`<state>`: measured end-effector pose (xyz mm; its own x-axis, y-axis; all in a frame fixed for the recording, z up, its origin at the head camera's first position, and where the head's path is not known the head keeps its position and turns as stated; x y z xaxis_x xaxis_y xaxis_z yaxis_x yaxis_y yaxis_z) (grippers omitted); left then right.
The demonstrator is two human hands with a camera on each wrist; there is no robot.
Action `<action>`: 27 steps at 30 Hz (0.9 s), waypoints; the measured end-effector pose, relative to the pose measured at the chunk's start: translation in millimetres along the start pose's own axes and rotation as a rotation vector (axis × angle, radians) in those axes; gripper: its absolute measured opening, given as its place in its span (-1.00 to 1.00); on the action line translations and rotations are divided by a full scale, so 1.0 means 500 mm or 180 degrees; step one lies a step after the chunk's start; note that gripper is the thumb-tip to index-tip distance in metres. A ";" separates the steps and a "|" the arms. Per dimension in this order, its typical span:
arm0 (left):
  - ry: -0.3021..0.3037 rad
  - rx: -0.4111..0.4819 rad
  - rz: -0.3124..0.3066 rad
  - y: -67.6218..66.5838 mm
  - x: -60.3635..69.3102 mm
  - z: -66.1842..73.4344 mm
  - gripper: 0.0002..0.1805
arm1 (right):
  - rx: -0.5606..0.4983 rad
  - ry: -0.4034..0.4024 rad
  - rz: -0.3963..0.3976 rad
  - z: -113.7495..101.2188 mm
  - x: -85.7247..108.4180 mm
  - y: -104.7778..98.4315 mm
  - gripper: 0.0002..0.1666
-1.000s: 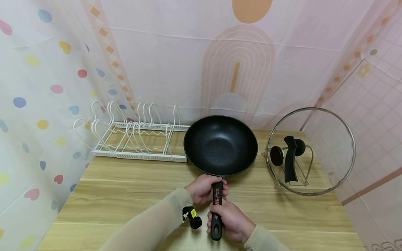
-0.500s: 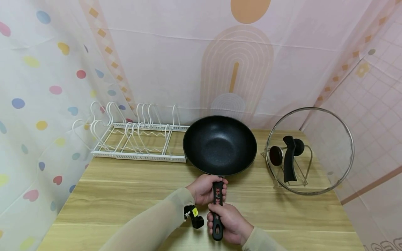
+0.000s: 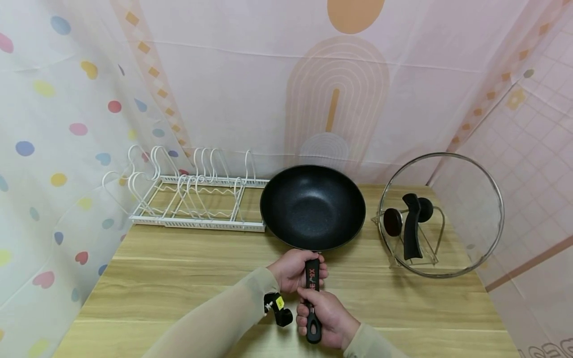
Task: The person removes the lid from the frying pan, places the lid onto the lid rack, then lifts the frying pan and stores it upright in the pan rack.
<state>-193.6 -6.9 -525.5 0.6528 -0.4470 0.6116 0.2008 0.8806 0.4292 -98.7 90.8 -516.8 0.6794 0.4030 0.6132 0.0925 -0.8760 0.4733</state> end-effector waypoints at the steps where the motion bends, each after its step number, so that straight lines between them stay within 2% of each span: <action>1: -0.0002 0.0015 -0.0014 0.001 0.000 0.000 -0.79 | -0.0026 0.0025 -0.0024 0.001 0.001 0.000 -0.71; 7: 0.0005 0.0122 -0.0089 0.008 -0.002 -0.004 -0.81 | -0.0148 0.0119 -0.0129 0.003 0.003 0.002 -0.66; 15: -0.0011 0.0224 -0.0138 0.012 0.000 -0.006 -0.79 | -0.0167 0.0119 -0.0210 0.004 0.002 0.001 -0.63; 27: -0.0047 0.0243 -0.0127 0.013 0.001 -0.009 -0.77 | -0.0199 0.0047 -0.0145 0.006 0.003 0.004 -0.71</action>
<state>-188.5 -0.7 -525.5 0.6345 -0.4841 0.6026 0.1696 0.8477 0.5026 -95.1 88.9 -516.6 0.6647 0.4463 0.5992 0.0770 -0.8387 0.5392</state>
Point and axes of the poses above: each hand's wrist, its own x-axis away from the middle knuckle, its own y-axis out of the palm, z = x × y, the point moved 3 cm from there along -x, towards the middle knuckle, and after that the axes turned 10 degrees about z, right-handed, at the moved point
